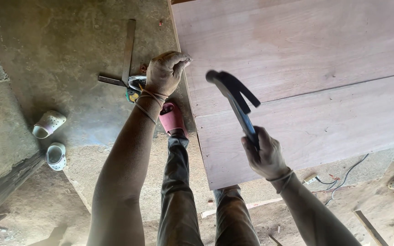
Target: Hammering nails into plywood boards to assemble or reinforce furniture components.
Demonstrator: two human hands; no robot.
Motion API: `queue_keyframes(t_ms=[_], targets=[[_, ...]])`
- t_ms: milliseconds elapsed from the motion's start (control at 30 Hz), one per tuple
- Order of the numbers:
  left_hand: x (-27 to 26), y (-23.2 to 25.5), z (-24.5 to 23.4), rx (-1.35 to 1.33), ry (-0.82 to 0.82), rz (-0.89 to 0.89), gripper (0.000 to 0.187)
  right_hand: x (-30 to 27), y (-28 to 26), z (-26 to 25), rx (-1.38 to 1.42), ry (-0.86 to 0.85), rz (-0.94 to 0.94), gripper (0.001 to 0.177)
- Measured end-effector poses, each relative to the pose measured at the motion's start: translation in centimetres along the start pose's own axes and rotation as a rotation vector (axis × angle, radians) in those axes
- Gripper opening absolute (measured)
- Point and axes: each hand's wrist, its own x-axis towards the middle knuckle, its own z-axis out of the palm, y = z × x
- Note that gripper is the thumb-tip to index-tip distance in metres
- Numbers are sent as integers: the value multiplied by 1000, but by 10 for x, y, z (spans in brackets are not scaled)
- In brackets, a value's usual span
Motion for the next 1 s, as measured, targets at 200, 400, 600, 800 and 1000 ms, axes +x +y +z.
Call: queue_keyframes(t_ms=[200,400,600,800,1000], targets=[[-3,3,1,40,15,-7,4,52,-46,-8,-33,0,51,22],[-4,0,1,32,38,25,6,60,-40,7,-76,-29,44,23],[-7,-4,4,53,65,61,9,62,-38,15,-115,-64,100,22],[-4,0,2,18,40,22,5,54,-32,14,-84,-43,126,21],[-3,4,-1,38,20,-1,5,56,-37,7,-96,-22,123,23]])
